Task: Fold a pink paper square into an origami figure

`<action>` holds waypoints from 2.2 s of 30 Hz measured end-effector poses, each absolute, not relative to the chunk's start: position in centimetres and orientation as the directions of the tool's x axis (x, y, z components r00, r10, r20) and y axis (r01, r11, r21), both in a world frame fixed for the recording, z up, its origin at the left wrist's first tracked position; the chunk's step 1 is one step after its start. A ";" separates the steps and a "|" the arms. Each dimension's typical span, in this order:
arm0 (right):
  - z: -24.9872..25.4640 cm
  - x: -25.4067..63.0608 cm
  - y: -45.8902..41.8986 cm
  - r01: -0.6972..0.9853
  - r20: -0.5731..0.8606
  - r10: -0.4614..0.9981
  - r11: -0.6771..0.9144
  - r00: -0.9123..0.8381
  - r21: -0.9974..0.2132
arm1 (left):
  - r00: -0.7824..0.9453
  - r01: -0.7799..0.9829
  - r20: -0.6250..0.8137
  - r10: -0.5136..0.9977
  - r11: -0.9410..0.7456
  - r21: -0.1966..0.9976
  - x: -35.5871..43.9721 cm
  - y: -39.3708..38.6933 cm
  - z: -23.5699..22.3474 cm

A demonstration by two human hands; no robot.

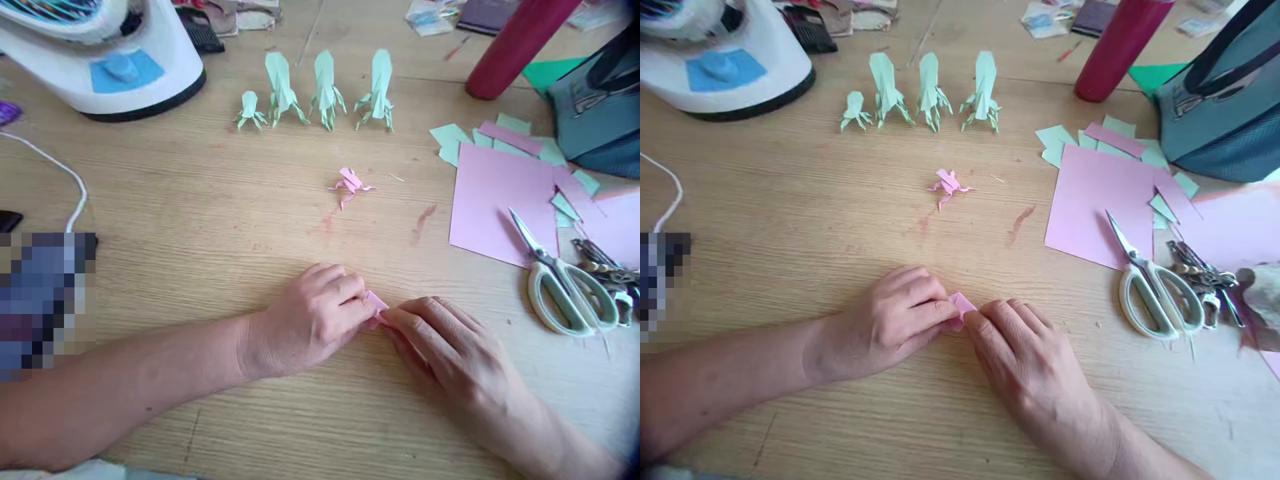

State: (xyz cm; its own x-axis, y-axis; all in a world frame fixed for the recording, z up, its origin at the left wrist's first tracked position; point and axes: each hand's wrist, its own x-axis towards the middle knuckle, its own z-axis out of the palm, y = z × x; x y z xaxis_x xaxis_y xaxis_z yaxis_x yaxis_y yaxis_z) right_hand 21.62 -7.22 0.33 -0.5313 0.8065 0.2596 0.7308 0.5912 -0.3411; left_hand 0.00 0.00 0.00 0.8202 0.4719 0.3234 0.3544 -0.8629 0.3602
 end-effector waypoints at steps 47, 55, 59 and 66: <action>0.3 21.4 -6.7 0.818 0.159 0.947 0.322 -0.280 -0.477 | 0.764 0.447 0.136 0.631 -0.669 0.593 1.4 -0.3 -0.1; 0.2 21.2 -6.3 0.828 0.163 0.953 0.303 -0.255 -0.472 | 0.767 0.465 0.113 0.631 -0.669 0.579 1.4 -0.3 0.1; 0.1 21.3 -6.4 0.826 0.161 0.952 0.305 -0.260 -0.473 | 0.770 0.468 0.111 0.628 -0.675 0.571 1.5 -0.3 0.0; 0.1 21.3 -6.3 0.818 0.156 0.955 0.295 -0.250 -0.494 | 0.769 0.482 0.104 0.631 -0.679 0.554 1.5 -0.3 -0.2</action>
State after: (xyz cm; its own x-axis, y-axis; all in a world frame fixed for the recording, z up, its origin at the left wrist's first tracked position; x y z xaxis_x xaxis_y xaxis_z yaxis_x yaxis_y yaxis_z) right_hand 21.29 -6.33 0.07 -0.2502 0.9555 0.1564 0.8179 0.2950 -0.4939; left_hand 1.51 -0.30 -0.21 0.7689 0.6309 0.1036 0.4820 -0.6785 0.5543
